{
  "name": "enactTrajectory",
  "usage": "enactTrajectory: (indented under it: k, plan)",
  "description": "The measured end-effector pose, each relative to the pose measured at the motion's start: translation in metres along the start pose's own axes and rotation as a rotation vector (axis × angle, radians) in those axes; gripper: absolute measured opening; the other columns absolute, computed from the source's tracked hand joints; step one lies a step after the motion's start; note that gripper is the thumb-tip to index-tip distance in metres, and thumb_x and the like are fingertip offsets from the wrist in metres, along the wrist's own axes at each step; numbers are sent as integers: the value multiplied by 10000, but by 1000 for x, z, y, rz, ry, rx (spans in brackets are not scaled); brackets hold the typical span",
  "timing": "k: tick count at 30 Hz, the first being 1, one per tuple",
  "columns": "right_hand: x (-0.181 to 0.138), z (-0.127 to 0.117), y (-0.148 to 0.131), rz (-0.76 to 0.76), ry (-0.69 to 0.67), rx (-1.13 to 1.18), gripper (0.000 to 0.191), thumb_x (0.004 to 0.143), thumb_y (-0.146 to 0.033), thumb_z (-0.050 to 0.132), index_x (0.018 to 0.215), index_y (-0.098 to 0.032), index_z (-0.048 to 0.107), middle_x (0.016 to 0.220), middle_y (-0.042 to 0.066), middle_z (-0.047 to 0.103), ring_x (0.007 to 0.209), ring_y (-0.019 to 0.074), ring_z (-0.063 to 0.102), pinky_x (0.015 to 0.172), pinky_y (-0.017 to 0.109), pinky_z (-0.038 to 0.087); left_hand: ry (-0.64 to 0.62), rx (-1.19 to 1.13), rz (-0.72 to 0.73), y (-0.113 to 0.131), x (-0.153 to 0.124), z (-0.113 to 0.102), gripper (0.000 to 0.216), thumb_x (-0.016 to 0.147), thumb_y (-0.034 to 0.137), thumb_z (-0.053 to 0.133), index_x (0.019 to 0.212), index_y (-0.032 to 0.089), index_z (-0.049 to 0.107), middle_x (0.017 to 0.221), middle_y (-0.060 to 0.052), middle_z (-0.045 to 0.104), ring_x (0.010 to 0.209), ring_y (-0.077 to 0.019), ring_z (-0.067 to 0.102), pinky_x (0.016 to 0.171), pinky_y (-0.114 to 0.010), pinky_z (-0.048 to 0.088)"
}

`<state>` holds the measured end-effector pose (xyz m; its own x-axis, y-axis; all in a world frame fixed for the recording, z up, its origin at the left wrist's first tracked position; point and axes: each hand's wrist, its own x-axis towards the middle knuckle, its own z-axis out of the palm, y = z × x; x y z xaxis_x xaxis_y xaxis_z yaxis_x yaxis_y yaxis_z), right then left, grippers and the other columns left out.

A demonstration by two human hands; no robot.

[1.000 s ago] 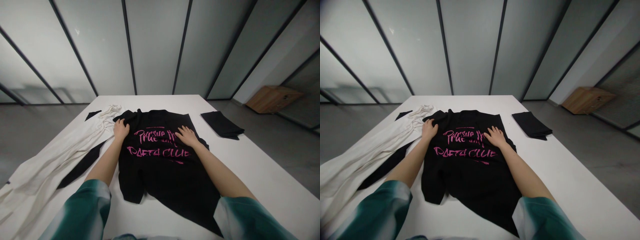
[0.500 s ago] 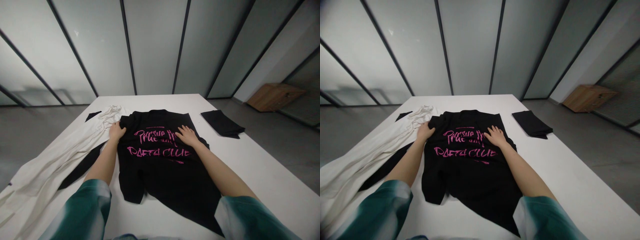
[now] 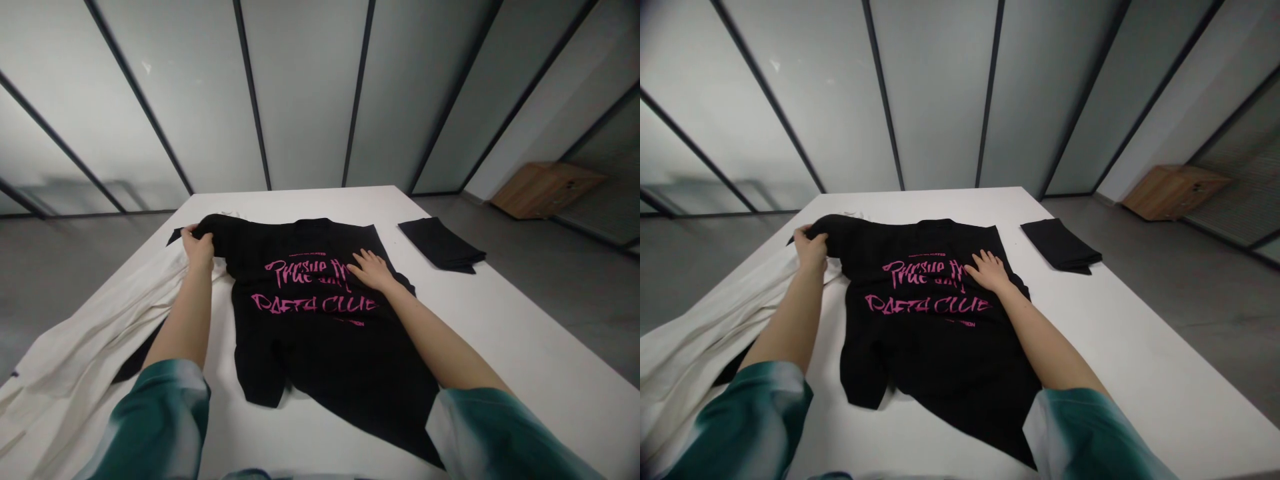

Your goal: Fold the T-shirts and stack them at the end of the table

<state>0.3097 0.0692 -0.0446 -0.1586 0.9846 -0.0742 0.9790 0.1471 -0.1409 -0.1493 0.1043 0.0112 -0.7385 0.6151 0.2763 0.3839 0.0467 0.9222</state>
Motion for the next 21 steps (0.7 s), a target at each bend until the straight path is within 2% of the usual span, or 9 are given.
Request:
enactTrajectory:
  k: [3,5,6,9,12,15,17,21]
  plan:
    - [0,0,0,0,3,0,768,958,-680,219,1542,-204,370,1631,115,258,1503,318,198,1195,487,176,134,173,-46,8,17,-23,614,727,125,537,1326,80,407,1298,-178,537,1202,-261,563,1029,-370,462]
    - [0,-1,0,0,2,5,776,954,-688,216,1539,-203,377,1630,117,259,1502,322,201,1193,494,182,134,338,56,10,12,-34,546,766,181,547,1293,79,450,1309,-194,530,1256,-285,522,1075,-396,421]
    - [0,-1,1,-2,2,8,781,953,-691,211,1538,-203,377,1630,118,259,1502,324,200,1191,500,183,65,407,130,10,4,-37,475,790,218,540,1248,102,491,1264,-176,564,1226,-282,543,1060,-401,433]
    - [-1,-1,1,-6,7,18,793,949,-702,200,1541,-203,372,1629,119,260,1503,329,194,1187,518,185,-292,601,303,6,-37,-39,257,839,362,528,1015,186,591,1022,-100,654,1007,-259,639,932,-380,504]
    - [-2,-1,0,-4,18,15,796,948,-710,203,1537,-206,379,1625,119,271,1500,324,209,1187,511,189,-493,824,383,2,-83,-39,377,844,582,519,882,215,597,936,-104,663,967,-285,652,872,-375,512]
    - [-3,-2,-2,-4,21,4,779,958,-693,211,1537,-201,382,1625,123,270,1496,321,223,1188,500,197,-648,1007,372,3,-115,-43,527,827,697,487,959,203,614,982,-136,675,986,-322,662,841,-386,513]
    - [-3,-3,-2,-3,19,1,766,967,-675,221,1538,-190,378,1625,128,267,1495,320,223,1187,498,202,-703,1080,418,5,-126,-45,531,846,628,515,1102,172,608,1084,-169,665,1042,-334,655,864,-387,506]
    - [-3,-3,-2,-3,13,2,763,967,-674,219,1532,-190,389,1621,130,279,1494,317,228,1187,496,202,-801,1046,491,5,-135,-48,513,870,254,487,1378,186,502,1207,-158,647,1068,-279,665,894,-347,500]
